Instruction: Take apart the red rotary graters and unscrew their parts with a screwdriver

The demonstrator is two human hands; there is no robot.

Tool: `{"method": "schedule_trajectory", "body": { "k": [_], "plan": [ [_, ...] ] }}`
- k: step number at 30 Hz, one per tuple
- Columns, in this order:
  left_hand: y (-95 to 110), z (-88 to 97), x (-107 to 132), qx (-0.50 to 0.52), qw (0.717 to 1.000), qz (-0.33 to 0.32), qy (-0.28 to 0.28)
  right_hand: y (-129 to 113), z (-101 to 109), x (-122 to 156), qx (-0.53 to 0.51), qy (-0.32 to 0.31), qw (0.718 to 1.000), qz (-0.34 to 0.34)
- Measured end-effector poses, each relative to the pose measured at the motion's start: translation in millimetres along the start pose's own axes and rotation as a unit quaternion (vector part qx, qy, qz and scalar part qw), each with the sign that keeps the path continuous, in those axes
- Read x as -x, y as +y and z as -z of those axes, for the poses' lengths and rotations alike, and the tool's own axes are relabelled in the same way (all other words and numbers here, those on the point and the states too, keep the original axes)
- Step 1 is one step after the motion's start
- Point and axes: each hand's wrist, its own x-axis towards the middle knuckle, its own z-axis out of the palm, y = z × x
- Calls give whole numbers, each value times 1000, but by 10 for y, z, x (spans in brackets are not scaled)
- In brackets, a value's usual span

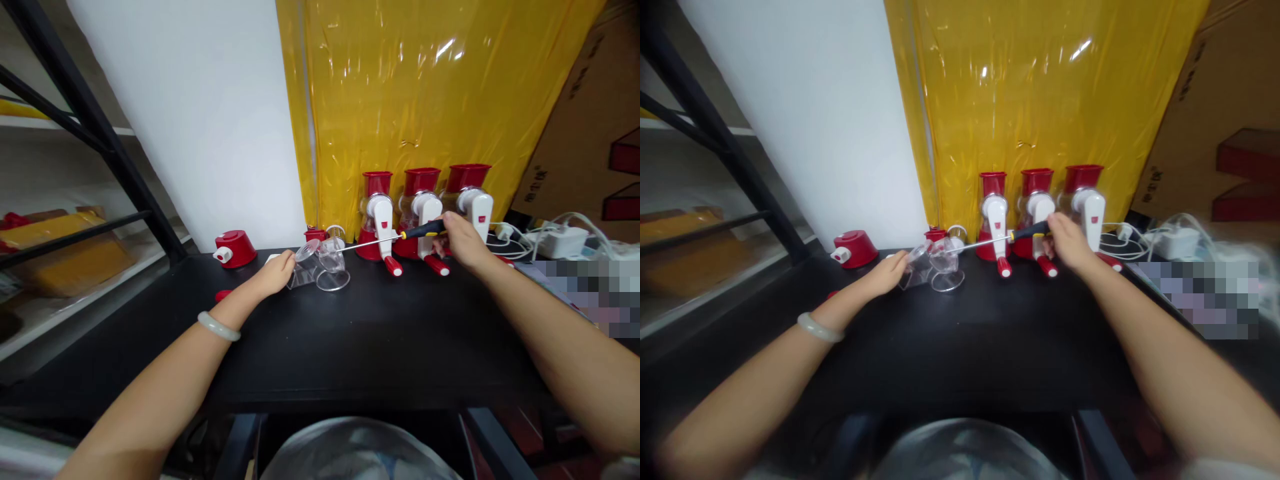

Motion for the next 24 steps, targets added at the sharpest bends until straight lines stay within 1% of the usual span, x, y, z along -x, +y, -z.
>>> {"method": "schedule_trajectory", "body": {
  "k": [2, 4, 9, 13, 19, 24],
  "plan": [
    [-7, -3, -3, -1, 1000, 0, 2, 4, 8, -2, 17, 16, 1000, -4],
    [-12, -3, -4, 1, 1000, 0, 3, -13, 7, 1, 0, 22, 1000, -12],
    [-12, 2, -1, 5, 1000, 0, -1, -90, -23, 28, -79, 4, 997, -19],
    [-19, -3, 1, 7, 1000, 0, 0, -107, -40, 37, -137, -4, 990, -26],
    [-34, -8, -2, 5, 1000, 1, -1, -118, -43, 23, -166, -21, 986, -24],
    [-25, 1, 1, 4, 1000, 3, -2, -143, -53, 24, -192, -7, 980, -45]
  ]
}}
